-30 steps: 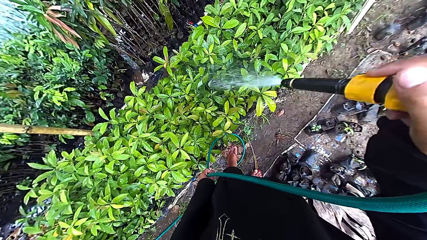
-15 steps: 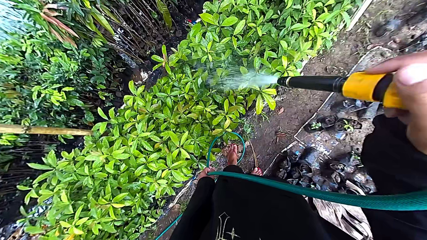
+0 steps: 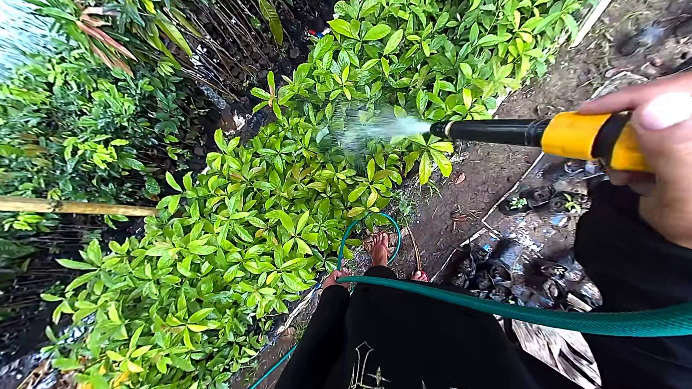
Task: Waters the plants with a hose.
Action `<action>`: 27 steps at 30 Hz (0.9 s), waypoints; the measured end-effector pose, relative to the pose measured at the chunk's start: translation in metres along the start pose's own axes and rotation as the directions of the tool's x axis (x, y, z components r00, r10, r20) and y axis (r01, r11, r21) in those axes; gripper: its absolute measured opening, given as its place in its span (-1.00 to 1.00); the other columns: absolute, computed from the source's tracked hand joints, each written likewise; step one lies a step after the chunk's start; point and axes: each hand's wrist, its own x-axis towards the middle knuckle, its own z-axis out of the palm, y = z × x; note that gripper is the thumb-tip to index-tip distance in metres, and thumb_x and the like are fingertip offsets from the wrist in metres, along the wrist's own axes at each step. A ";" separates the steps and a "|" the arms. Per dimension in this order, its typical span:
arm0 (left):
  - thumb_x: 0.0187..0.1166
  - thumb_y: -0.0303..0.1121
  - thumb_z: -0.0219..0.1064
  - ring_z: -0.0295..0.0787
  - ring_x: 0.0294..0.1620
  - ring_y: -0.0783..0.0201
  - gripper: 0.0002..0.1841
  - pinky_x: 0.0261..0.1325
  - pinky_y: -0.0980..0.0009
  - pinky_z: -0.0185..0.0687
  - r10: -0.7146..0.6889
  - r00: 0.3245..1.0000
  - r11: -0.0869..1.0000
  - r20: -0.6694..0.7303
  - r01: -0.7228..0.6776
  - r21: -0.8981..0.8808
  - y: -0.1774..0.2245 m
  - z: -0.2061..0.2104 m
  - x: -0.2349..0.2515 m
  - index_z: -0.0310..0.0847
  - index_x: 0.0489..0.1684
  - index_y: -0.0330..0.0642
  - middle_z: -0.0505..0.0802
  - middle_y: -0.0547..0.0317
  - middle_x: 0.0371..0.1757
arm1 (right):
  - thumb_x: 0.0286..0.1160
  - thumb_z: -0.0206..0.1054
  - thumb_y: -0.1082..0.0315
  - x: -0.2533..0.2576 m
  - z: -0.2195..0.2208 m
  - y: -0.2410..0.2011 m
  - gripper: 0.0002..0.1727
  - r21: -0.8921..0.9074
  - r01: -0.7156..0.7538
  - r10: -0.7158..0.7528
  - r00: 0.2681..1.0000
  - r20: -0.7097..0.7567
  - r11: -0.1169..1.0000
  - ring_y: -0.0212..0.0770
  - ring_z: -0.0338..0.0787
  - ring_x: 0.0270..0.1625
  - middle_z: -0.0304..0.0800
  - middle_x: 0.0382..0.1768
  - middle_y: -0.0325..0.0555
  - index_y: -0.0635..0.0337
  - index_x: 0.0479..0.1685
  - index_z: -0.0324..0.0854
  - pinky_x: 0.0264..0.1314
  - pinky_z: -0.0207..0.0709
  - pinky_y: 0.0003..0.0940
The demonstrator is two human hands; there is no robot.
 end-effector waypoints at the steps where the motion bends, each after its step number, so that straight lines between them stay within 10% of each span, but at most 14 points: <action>1: 0.70 -0.72 0.08 0.59 0.25 0.09 -0.80 0.35 0.56 0.39 -0.017 1.000 1.000 -0.003 0.017 0.016 -0.001 -0.001 0.001 0.52 -0.16 -0.85 0.72 -0.56 0.17 | 0.72 0.16 0.07 0.001 -0.001 0.000 -0.60 -0.009 0.004 -0.004 1.000 0.008 1.000 -0.68 0.57 -0.50 0.79 -0.34 -0.38 0.21 -0.02 0.78 -0.52 0.43 -0.72; 4: 0.74 -0.56 0.18 0.64 0.07 0.08 -0.74 0.25 0.43 0.48 -0.071 0.997 0.928 -0.033 0.078 0.365 -0.050 -0.015 0.029 0.57 -0.13 -0.79 0.76 -0.47 0.00 | 0.70 0.18 0.07 0.002 0.000 0.001 -0.60 -0.030 -0.002 0.002 1.000 -0.001 1.000 -0.66 0.58 -0.52 0.79 -0.37 -0.35 0.21 -0.03 0.79 -0.55 0.42 -0.69; 6: 0.79 -0.39 0.23 0.71 0.36 -0.15 -0.66 0.52 0.10 0.46 -0.202 0.979 0.802 -0.004 0.168 0.573 -0.083 -0.028 0.052 0.62 0.13 -0.65 0.78 -0.46 0.24 | 0.68 0.19 0.06 0.003 0.001 0.000 -0.60 -0.024 -0.017 0.017 1.000 -0.021 1.000 -0.67 0.56 -0.55 0.77 -0.39 -0.39 0.20 -0.05 0.79 -0.58 0.41 -0.73; 14: 0.76 -0.35 0.28 0.68 0.39 -0.20 -0.64 0.52 0.03 0.44 -0.255 0.966 0.766 -0.026 0.219 0.605 -0.072 -0.025 0.047 0.62 0.18 -0.61 0.76 -0.45 0.27 | 0.69 0.17 0.14 0.002 0.003 -0.008 -0.63 -0.013 0.004 -0.004 1.000 -0.009 1.000 -0.72 0.56 -0.49 0.78 -0.35 -0.37 0.24 -0.05 0.77 -0.51 0.39 -0.76; 17: 0.80 -0.32 0.22 0.63 0.49 -0.23 -0.61 0.59 -0.01 0.37 -0.281 0.960 0.757 0.000 0.221 0.615 -0.087 -0.026 0.060 0.59 0.25 -0.61 0.73 -0.46 0.35 | 0.37 0.28 0.40 -0.001 0.030 -0.046 -0.75 0.064 -0.043 0.053 0.984 -0.172 0.997 -0.70 0.56 -0.39 0.71 -0.48 -0.12 0.52 -0.34 0.67 -0.28 0.36 -0.81; 19: 0.80 -0.32 0.23 0.65 0.45 -0.22 -0.62 0.57 0.00 0.39 -0.275 0.962 0.756 -0.005 0.219 0.617 -0.088 -0.026 0.060 0.61 0.21 -0.60 0.75 -0.45 0.32 | 0.62 0.23 0.22 0.001 0.011 -0.020 -0.67 0.021 -0.016 0.017 0.998 -0.068 1.000 -0.69 0.57 -0.44 0.77 -0.38 -0.25 0.36 -0.15 0.76 -0.40 0.41 -0.76; 23: 0.74 -0.55 0.19 0.67 0.07 0.05 -0.73 0.24 0.43 0.49 -0.053 0.996 0.945 -0.074 0.074 0.319 -0.040 -0.008 0.024 0.59 -0.16 -0.77 0.78 -0.47 -0.02 | 0.70 0.18 0.06 0.001 -0.005 0.005 -0.60 -0.041 -0.002 0.002 1.000 -0.002 0.999 -0.67 0.55 -0.53 0.78 -0.36 -0.38 0.19 -0.01 0.79 -0.55 0.41 -0.70; 27: 0.71 -0.71 0.08 0.61 0.22 0.10 -0.79 0.32 0.57 0.40 0.002 1.000 0.999 -0.020 -0.003 -0.033 -0.002 0.003 0.005 0.53 -0.18 -0.85 0.74 -0.55 0.14 | 0.71 0.18 0.09 0.000 -0.001 0.003 -0.61 -0.029 -0.004 0.004 1.000 -0.006 1.000 -0.70 0.55 -0.53 0.77 -0.37 -0.39 0.21 -0.02 0.78 -0.54 0.41 -0.74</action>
